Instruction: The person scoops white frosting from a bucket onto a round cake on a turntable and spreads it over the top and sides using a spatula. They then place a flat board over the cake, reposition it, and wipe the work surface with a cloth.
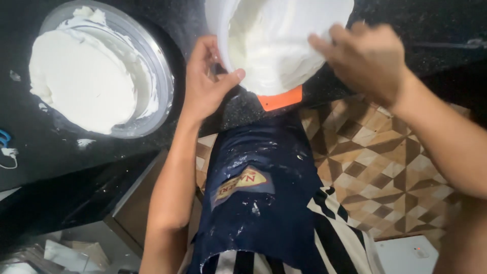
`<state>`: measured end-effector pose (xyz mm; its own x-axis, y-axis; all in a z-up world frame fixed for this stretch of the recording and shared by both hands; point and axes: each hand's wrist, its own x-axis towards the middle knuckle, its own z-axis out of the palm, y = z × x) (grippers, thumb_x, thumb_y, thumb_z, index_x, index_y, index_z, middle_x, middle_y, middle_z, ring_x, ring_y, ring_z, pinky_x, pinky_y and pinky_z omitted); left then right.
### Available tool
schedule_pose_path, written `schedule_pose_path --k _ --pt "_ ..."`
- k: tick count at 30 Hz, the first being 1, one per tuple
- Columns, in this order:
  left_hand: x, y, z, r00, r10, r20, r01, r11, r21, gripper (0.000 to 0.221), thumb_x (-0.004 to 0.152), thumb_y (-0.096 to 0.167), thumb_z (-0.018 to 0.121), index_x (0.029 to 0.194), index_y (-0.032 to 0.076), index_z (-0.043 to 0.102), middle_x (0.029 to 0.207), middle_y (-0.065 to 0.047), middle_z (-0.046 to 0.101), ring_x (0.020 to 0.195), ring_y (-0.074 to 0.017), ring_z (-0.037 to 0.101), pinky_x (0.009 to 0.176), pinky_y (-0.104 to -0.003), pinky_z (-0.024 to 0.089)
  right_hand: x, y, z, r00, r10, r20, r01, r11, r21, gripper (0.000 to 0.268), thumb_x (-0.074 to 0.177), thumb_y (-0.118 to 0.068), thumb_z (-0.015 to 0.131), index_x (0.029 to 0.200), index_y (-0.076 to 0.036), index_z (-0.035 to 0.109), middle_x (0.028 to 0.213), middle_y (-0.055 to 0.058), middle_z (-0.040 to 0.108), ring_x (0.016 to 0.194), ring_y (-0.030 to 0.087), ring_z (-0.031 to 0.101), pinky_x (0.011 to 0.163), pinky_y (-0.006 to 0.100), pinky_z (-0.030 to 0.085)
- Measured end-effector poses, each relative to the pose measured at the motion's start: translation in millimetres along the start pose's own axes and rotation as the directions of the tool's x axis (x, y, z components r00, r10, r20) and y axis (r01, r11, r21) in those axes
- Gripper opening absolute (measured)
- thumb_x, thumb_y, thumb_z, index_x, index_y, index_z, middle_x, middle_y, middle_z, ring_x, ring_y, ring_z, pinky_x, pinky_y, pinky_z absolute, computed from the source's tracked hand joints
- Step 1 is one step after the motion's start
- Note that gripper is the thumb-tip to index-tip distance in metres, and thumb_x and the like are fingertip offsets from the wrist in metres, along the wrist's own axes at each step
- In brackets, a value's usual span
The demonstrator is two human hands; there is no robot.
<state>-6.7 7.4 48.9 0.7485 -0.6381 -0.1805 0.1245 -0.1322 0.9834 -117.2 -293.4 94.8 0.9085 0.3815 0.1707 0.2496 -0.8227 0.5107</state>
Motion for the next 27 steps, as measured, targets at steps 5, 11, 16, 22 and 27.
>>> schedule_pose_path --k 5,11,16,22,27 --pt "-8 0 -4 0.999 -0.002 0.035 0.003 1.000 -0.024 0.047 0.092 -0.002 0.080 0.128 0.007 0.052 0.114 0.000 0.050 0.114 -0.0133 0.057 0.092 -0.028 0.065 2 10 -6 0.995 0.031 -0.091 -0.049 0.978 -0.203 0.021 0.115 -0.029 0.061 0.132 -0.035 0.072 0.070 -0.012 0.049 0.056 -0.001 0.046 0.056 0.016 0.033" --pt "-13 9 -7 0.992 -0.073 0.102 0.072 0.997 0.015 0.046 0.090 -0.002 0.081 0.125 0.006 0.052 0.114 -0.002 0.050 0.113 -0.0131 0.059 0.090 -0.029 0.065 16 -15 -7 0.998 0.030 -0.062 -0.028 0.999 0.033 0.015 0.109 -0.025 0.061 0.121 -0.028 0.070 0.080 -0.010 0.058 0.062 0.001 0.055 0.051 0.018 0.035" --pt "-13 5 -6 0.995 -0.039 0.087 0.039 0.999 0.011 0.046 0.090 -0.002 0.081 0.124 0.006 0.052 0.113 -0.002 0.050 0.114 -0.0135 0.060 0.092 -0.030 0.066 6 -20 -11 0.998 -0.014 0.064 0.003 0.986 0.165 0.023 0.100 -0.027 0.061 0.120 -0.030 0.071 0.080 -0.007 0.061 0.057 0.006 0.057 0.045 0.021 0.036" --pt "-10 2 -8 0.994 -0.001 0.112 -0.001 1.000 0.016 0.046 0.091 -0.004 0.082 0.124 0.006 0.051 0.112 -0.001 0.047 0.114 -0.0135 0.057 0.094 -0.031 0.066 -4 -12 -34 0.995 0.081 0.055 -0.082 0.997 0.016 0.026 0.099 -0.021 0.055 0.119 -0.029 0.069 0.080 -0.010 0.057 0.058 0.001 0.053 0.045 0.017 0.031" --pt "-8 6 -6 0.994 0.004 0.108 -0.004 1.000 0.005 0.045 0.091 -0.004 0.081 0.122 0.007 0.049 0.111 -0.001 0.047 0.113 -0.0129 0.056 0.094 -0.032 0.065 -5 -5 -41 0.991 0.130 -0.002 -0.128 0.975 -0.179 0.023 0.105 -0.013 0.051 0.114 -0.028 0.066 0.080 -0.013 0.048 0.065 -0.003 0.049 0.052 0.016 0.028"
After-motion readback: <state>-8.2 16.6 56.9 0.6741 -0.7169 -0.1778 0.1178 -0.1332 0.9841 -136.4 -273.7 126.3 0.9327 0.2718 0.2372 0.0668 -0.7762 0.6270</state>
